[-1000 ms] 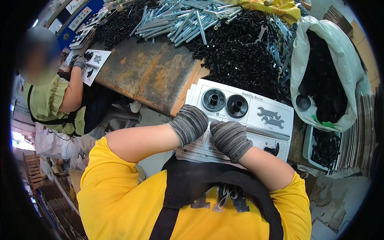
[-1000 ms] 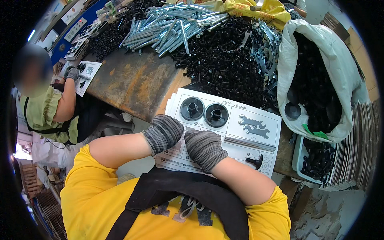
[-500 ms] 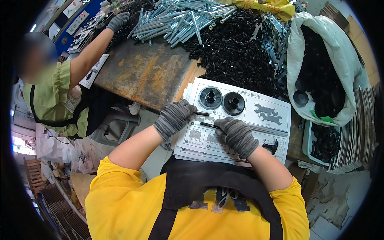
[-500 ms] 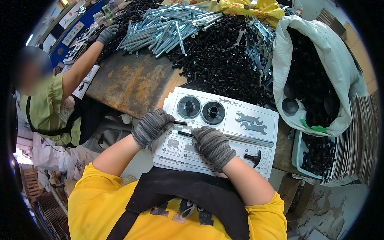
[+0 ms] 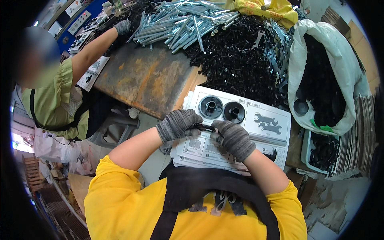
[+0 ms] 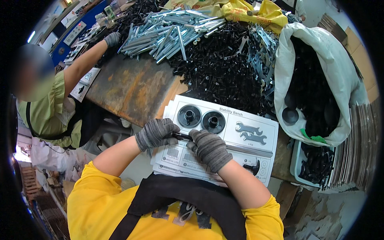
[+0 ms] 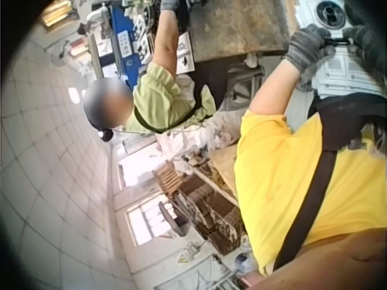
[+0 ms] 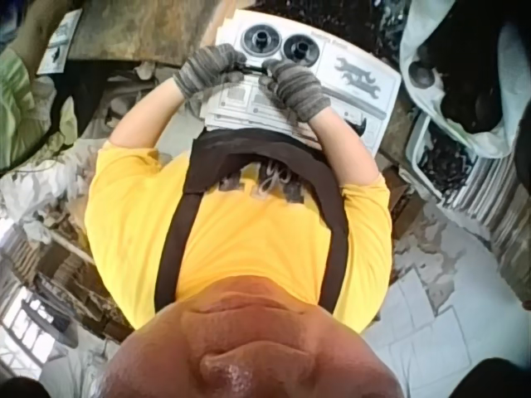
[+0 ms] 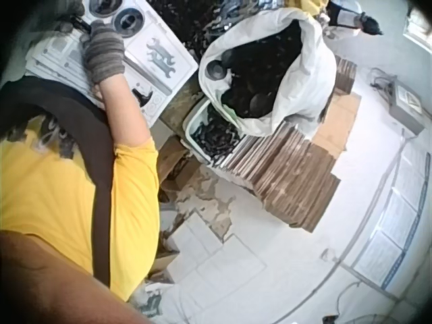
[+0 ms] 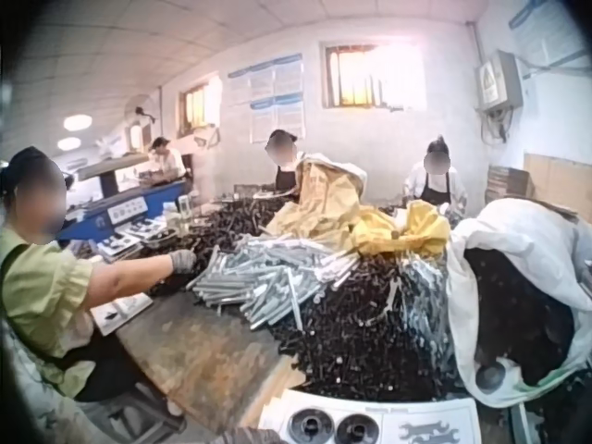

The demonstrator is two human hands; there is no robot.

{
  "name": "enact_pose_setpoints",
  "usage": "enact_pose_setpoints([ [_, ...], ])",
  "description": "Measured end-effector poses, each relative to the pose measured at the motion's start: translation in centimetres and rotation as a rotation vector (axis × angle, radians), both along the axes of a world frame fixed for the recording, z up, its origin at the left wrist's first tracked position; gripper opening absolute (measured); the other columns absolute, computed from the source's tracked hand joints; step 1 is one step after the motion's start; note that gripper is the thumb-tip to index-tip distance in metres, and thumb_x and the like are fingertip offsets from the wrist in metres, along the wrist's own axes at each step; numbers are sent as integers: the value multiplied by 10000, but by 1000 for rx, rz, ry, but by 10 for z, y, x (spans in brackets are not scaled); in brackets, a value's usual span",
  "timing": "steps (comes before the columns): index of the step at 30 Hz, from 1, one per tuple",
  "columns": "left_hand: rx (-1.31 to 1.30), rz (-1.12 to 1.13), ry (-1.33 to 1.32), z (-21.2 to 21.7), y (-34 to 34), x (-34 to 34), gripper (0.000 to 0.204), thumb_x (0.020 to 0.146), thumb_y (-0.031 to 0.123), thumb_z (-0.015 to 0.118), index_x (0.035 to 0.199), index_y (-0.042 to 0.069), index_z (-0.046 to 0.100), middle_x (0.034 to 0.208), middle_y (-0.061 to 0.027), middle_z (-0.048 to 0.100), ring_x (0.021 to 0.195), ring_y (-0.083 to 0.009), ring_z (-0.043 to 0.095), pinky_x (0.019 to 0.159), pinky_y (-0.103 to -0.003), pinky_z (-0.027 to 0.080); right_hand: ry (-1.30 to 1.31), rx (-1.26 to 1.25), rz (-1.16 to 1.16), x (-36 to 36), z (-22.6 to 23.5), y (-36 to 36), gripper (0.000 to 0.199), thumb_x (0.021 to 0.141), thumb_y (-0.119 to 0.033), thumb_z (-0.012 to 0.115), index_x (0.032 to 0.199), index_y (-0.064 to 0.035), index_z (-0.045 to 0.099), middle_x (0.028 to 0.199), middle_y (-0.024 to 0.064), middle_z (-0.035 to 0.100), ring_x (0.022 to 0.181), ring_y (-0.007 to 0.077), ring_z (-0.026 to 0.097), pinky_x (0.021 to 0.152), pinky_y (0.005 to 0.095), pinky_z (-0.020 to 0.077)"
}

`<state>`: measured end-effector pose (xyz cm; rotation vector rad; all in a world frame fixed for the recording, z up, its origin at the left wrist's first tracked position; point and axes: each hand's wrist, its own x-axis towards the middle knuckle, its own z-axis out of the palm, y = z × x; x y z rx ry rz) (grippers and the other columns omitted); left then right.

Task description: The person picks various metal hardware items from piles on a table and places them into designated slots on a cardboard template labeled Stability Bench. The person repeatedly selects items, positions them on the template, and moves completed templates aside to continue the process.

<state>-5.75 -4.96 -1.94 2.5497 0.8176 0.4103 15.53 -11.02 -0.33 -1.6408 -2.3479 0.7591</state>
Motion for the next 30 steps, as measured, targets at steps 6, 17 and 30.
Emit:
enact_pose_setpoints([
  [6,-148,264,-263,-3,57,-5,327,752,139,647,1053,53,551,891,-94,585,765,-206,583,697,-310,477,74,273,-134,46,15,47,313,774,-250,606,1059,-130,556,962,120,579,890,269,578,784,338,473],
  [17,185,455,-109,-9,168,70,403,739,34,566,1134,93,518,1026,-140,532,958,-298,532,879,-358,423,-511,208,-295,49,40,181,497,822,-101,443,1302,-191,350,1374,121,291,1089,305,510,860,403,461],
  [30,155,374,404,28,184,125,296,769,216,573,1044,109,575,993,-143,572,908,-312,574,771,-392,479,-627,241,-125,38,13,195,321,834,-130,464,1154,-118,446,1173,158,476,957,297,580,739,422,507],
])
